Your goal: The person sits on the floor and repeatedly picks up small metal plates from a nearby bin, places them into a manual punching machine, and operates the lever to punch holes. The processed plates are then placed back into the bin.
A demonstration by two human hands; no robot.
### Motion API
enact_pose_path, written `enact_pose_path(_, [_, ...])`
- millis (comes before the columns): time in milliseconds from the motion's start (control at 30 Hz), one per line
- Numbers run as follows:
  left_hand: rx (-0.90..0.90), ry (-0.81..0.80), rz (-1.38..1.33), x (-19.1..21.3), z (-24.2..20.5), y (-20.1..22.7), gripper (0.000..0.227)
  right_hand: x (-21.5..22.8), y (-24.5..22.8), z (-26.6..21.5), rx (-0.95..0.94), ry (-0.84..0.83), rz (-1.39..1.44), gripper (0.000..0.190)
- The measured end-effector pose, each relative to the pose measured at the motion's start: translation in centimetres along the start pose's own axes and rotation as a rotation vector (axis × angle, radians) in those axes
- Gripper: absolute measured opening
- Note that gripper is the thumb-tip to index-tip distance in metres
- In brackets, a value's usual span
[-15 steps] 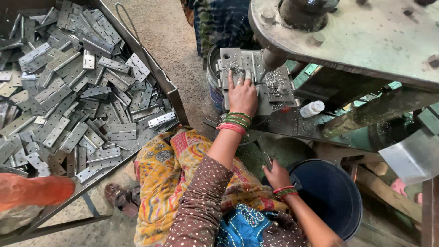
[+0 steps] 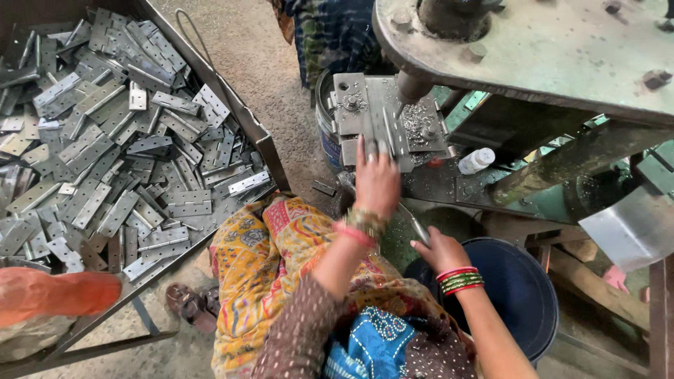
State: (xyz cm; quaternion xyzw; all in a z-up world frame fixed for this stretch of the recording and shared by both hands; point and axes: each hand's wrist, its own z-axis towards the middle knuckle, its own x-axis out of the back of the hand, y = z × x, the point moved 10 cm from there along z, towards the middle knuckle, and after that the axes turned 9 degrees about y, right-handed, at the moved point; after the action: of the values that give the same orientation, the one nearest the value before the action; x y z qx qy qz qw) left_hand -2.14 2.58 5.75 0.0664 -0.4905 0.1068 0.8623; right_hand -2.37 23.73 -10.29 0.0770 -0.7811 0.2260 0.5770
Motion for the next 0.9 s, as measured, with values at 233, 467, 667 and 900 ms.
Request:
enact_pose_path(233, [-0.04,0.279,-0.236,5.2,-3.7,0.5,0.023,1.1,-1.3,-0.5,0.058,0.133,0.077,0.055])
enact_pose_path(467, [0.179,0.321,-0.616,5.8,-0.6,-2.1,0.026,0.5,-1.2,0.0,0.006,0.068,0.065,0.049])
enact_pose_path(667, [0.088,0.26,-0.124,2.7,2.6,-1.4,0.023,0.6,-1.0,0.1,-0.021,0.019,0.054,0.05])
enact_pose_path(900, [0.199,0.085,0.0,0.4,-1.1,-4.5,0.052,0.3,-1.0,0.1,0.032,0.044,0.054,0.053])
